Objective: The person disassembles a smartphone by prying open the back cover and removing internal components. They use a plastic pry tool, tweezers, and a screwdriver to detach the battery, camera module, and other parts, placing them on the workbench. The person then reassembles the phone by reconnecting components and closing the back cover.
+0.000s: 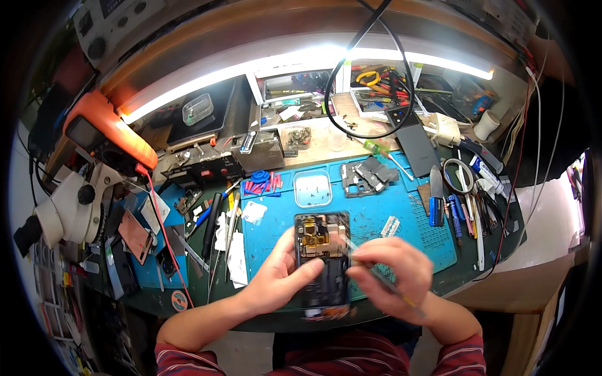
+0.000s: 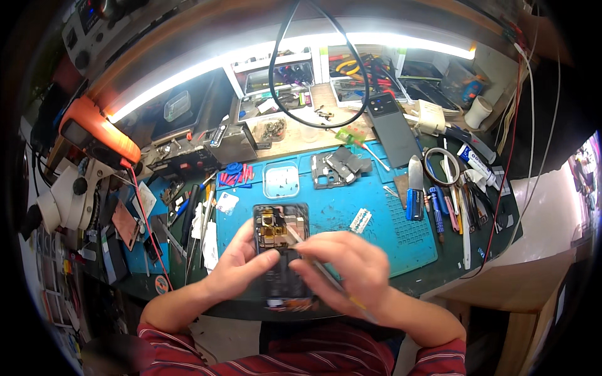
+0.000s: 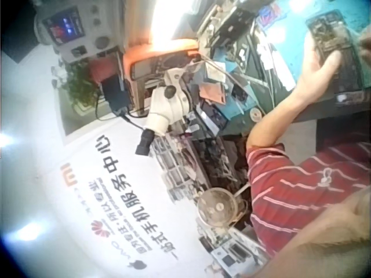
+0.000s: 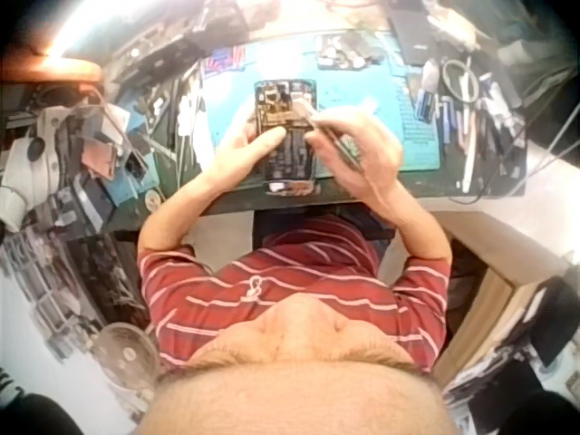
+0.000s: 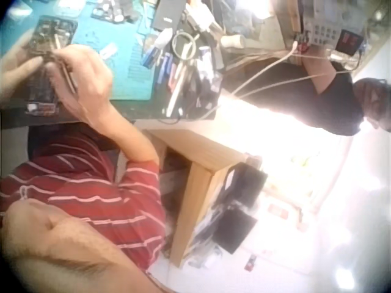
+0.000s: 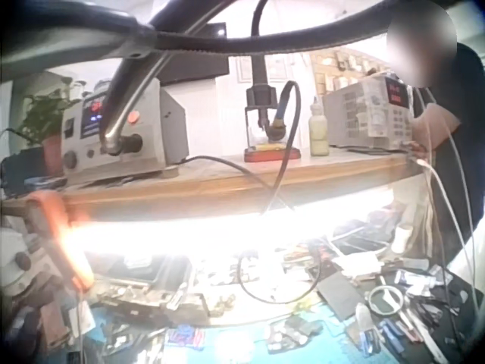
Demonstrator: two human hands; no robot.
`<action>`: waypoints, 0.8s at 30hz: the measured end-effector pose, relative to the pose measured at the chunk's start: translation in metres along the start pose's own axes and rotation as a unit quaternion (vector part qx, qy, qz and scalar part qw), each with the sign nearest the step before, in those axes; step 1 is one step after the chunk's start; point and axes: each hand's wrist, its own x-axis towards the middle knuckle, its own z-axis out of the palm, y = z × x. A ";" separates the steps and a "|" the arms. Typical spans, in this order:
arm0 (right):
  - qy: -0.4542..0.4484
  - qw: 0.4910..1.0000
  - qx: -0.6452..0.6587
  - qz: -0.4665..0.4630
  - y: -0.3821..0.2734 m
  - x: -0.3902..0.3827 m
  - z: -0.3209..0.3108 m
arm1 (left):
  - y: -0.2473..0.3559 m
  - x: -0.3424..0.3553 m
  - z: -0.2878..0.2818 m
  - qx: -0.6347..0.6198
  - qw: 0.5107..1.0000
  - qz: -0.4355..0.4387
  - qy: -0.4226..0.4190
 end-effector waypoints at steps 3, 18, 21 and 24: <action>-0.008 0.999 0.001 0.033 0.006 0.001 -0.024 | 0.013 0.000 -0.013 0.164 0.983 -0.035 -0.080; -0.151 0.969 0.006 0.196 0.028 -0.025 -0.080 | 0.026 0.008 0.005 0.552 0.824 0.093 -0.086; -0.140 0.901 0.234 0.337 0.027 -0.020 -0.093 | 0.017 -0.001 0.010 0.594 0.793 0.125 -0.051; -0.205 0.891 0.195 0.355 0.030 -0.014 -0.098 | 0.012 -0.006 0.014 0.651 0.742 0.159 -0.020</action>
